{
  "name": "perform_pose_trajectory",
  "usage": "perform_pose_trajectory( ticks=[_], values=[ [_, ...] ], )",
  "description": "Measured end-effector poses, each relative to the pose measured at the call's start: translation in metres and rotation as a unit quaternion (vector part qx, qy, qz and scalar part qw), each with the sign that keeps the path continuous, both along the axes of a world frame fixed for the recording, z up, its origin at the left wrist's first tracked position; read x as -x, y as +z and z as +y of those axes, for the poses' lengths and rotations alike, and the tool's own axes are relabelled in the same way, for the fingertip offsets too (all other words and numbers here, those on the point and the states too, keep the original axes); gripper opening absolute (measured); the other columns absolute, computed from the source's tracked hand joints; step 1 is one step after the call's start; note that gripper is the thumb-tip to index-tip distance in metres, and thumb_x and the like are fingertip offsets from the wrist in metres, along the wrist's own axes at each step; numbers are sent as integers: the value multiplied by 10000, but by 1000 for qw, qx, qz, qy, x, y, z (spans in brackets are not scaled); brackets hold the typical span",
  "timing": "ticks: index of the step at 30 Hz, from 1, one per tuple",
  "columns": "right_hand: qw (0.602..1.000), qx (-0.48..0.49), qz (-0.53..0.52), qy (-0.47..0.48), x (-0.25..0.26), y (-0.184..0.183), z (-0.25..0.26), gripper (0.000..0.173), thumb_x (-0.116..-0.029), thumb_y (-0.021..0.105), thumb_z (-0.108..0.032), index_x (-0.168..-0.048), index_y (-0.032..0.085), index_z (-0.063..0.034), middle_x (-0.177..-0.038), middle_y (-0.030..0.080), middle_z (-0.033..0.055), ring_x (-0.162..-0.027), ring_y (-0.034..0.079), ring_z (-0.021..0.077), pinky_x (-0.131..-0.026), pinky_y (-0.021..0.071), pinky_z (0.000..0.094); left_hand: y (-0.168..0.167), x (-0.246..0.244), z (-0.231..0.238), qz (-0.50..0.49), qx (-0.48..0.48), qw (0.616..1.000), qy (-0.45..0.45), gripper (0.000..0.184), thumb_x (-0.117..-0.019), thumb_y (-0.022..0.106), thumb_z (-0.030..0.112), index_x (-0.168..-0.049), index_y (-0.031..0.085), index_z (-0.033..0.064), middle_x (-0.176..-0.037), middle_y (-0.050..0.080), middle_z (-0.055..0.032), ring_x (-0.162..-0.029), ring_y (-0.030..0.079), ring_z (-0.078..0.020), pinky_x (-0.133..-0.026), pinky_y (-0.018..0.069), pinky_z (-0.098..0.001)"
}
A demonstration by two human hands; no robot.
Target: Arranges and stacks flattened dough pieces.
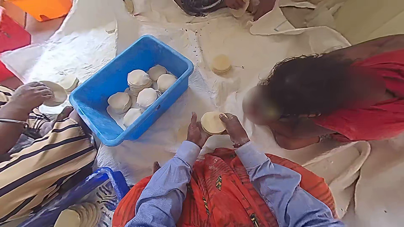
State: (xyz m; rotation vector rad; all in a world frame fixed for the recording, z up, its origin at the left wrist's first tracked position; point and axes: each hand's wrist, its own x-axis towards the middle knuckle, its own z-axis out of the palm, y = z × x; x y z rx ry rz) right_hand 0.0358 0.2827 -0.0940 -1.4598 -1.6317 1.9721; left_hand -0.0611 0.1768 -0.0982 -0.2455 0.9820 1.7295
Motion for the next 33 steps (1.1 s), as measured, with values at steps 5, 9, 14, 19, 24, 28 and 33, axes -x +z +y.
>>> perform_pose_trajectory(
  ticks=[5,9,14,19,24,28,33],
  values=[
    [995,-68,-57,54,2,2,-3,376,-1123,429,-217,-1449,485,-39,-1250,619,259,-904,718,328,-749,615,470,5,-3,4,91,61,994,-16,503,-1097,410,424,-1420,497,49,-1325,599,-222,-1131,648,-378,-890,570,-577],
    [990,-119,-47,63,-3,0,3,408,-1114,447,-332,-1337,588,-20,-1175,665,225,-940,695,320,-829,570,506,14,2,3,135,101,986,-12,399,-1087,494,222,-1451,466,61,-1290,603,-226,-1076,656,-356,-856,576,-544],
    [981,156,60,-103,-12,-5,19,867,-1017,223,-740,-1407,531,-29,-1234,671,208,-1051,688,339,-834,574,535,32,10,0,46,41,998,-9,391,-1079,460,170,-1462,448,95,-1285,608,-209,-1080,657,-365,-842,578,-556],
    [921,340,130,-141,-6,1,7,1053,-874,154,-908,-1438,509,-93,-1362,604,206,-1224,606,365,-960,525,589,19,-2,6,61,128,989,-40,349,-1097,450,218,-1364,506,1,-1207,623,-232,-1019,664,-343,-820,579,-524],
    [943,282,119,-132,-2,15,6,375,-1078,489,-331,-1303,574,-45,-1135,680,202,-976,703,341,-750,606,531,7,-5,12,164,182,967,-69,373,-1130,363,233,-1387,489,-7,-1252,572,-290,-1043,643,-390,-807,571,-569],
    [953,245,111,-139,2,30,-1,246,-1039,516,-60,-1275,554,-2,-1053,673,208,-888,708,322,-702,614,500,11,4,11,288,241,912,-164,389,-1134,360,249,-1379,489,-24,-1281,563,-299,-1004,694,-385,-741,621,-525],
    [938,236,133,-216,21,36,26,284,-1026,543,-73,-1294,521,20,-1120,640,241,-938,692,347,-738,612,514,43,26,2,266,266,920,-112,334,-1114,432,188,-1364,475,-28,-1014,640,-230,-634,689,-273,-591,612,-404]
  ],
)
